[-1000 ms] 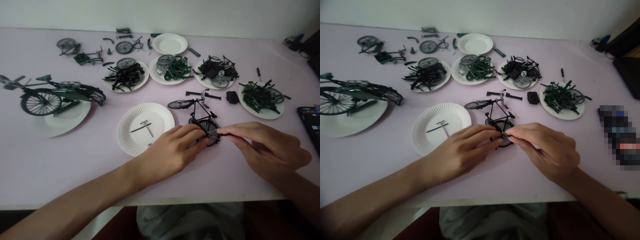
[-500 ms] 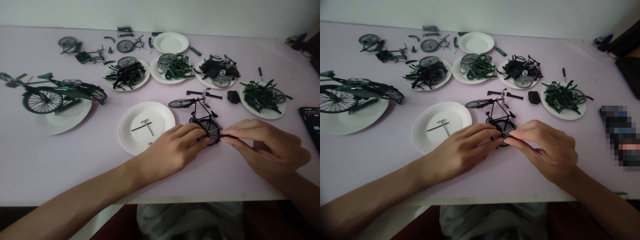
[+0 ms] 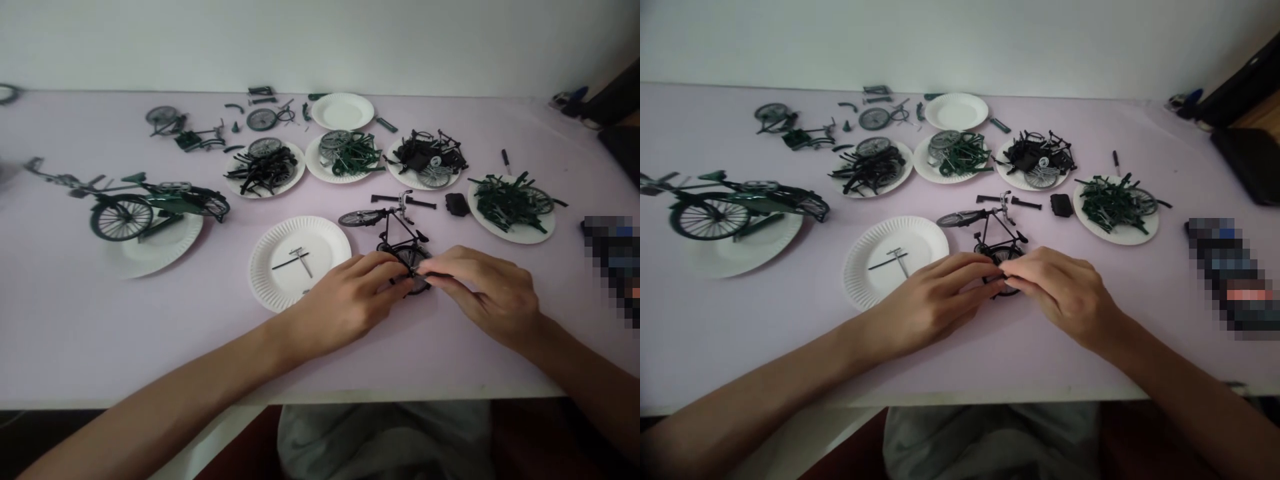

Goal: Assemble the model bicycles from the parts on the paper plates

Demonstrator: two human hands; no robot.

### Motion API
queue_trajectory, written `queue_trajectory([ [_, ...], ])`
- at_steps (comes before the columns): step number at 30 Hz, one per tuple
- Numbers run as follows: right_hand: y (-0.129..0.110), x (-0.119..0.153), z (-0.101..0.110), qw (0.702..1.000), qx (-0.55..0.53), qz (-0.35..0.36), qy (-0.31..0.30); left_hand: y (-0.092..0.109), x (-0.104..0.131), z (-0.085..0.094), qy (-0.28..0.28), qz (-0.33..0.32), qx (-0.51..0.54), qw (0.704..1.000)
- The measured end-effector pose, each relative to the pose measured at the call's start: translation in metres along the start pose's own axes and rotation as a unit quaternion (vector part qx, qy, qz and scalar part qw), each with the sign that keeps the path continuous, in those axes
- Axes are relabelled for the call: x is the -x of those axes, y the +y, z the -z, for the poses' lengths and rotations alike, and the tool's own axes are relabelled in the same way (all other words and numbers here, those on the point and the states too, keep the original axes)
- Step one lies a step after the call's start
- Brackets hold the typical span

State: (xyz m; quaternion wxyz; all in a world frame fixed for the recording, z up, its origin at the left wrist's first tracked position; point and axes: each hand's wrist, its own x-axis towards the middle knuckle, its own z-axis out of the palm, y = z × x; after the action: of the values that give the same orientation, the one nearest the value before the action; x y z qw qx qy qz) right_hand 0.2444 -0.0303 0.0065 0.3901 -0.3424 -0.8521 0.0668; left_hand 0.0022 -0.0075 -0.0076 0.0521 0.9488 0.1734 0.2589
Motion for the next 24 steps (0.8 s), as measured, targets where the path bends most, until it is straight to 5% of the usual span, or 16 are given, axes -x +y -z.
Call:
queue_trajectory([
  [4, 0.004, 0.002, -0.007, 0.999, -0.012, -0.014, 0.036, 0.002, -0.001, 0.001, 0.001, -0.006, -0.011, 1.000],
  [8, 0.008, 0.007, -0.003, 0.979, -0.075, -0.182, 0.059, -0.013, 0.000, 0.012, 0.069, -0.015, -0.009, 0.997],
  [11, 0.017, 0.009, 0.007, 0.960, -0.052, -0.264, 0.072, -0.036, 0.003, 0.022, 0.117, 0.054, -0.053, 0.990],
  [15, 0.034, 0.007, 0.016, 0.957, 0.028, -0.289, 0.007, -0.058, 0.004, 0.027, 0.079, 0.113, -0.064, 0.988],
  [19, 0.044, 0.005, 0.016, 0.954, 0.056, -0.281, -0.088, -0.058, -0.001, 0.020, 0.026, 0.113, -0.077, 0.990],
  [24, 0.043, 0.003, 0.014, 0.947, 0.099, -0.290, -0.093, -0.048, -0.006, 0.011, -0.007, 0.096, -0.127, 0.987],
])
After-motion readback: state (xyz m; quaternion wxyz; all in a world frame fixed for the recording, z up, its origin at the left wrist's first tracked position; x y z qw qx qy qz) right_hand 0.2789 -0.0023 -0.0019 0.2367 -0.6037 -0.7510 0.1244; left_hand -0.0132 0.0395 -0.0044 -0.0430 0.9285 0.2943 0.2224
